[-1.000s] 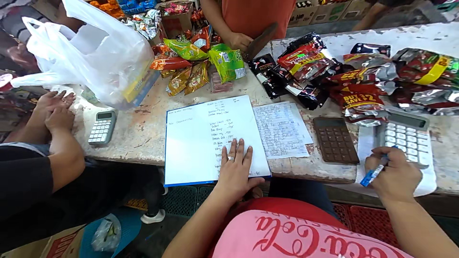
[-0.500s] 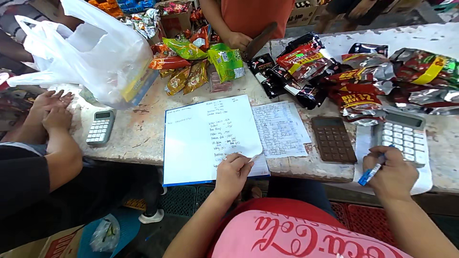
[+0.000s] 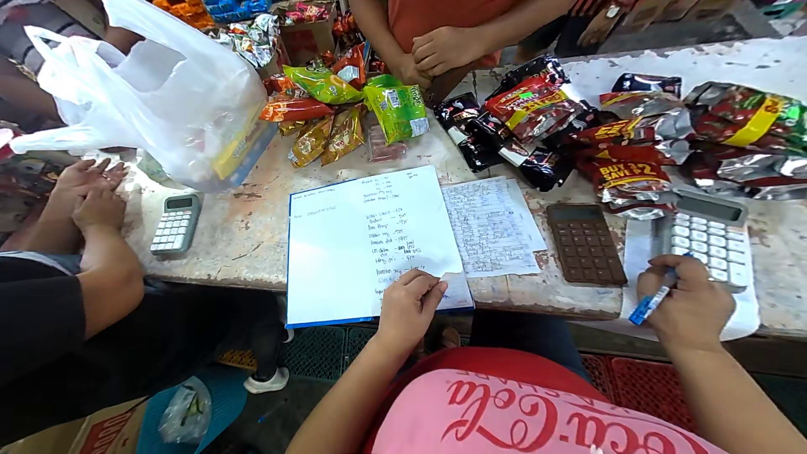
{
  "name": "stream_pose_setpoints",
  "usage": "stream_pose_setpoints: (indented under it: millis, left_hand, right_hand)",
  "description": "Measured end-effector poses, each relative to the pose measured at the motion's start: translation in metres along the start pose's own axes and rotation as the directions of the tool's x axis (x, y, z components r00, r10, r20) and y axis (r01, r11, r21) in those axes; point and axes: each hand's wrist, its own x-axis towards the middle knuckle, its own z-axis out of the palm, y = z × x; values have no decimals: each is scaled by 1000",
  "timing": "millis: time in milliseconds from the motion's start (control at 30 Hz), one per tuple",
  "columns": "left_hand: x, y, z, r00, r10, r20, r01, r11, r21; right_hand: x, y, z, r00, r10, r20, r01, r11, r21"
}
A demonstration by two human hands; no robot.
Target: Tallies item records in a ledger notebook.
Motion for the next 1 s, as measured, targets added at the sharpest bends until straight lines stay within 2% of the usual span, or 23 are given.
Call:
stream_pose_setpoints:
  millis: [400, 567, 700, 800, 867, 933, 1000]
  left_hand:
    - [-1, -5, 8, 997, -19, -70, 14, 998, -67]
    - [-1, -6, 8, 998, -27, -51, 24, 997, -75]
    - [1, -5, 8, 999, -44, 15, 44, 998, 40]
    - [6, 5, -2, 983, -54, 176, 42, 997, 72]
    - [11, 19, -16, 966, 62, 253, -58, 998, -22]
    - [16, 44, -35, 927, 327, 185, -312, 944, -109]
    - [15, 81, -60, 837, 541, 84, -511, 827, -233]
  right_hand:
    - [0, -2, -1, 1000, -11, 2, 11, 1000, -8]
    - [0, -1, -2, 1000, -12, 11, 12, 1000, 0]
    - [0, -2, -1, 1000, -9, 5, 9, 1000, -3]
    - [0, -1, -2, 1000, 0, 7, 0, 1000, -4]
    - [0, 0, -1, 1000, 3, 4, -3, 1000, -3]
    - [1, 0, -1, 1000, -2, 2, 2, 1000, -7]
    - [1, 1, 0, 1000, -10, 1, 11, 1000, -15]
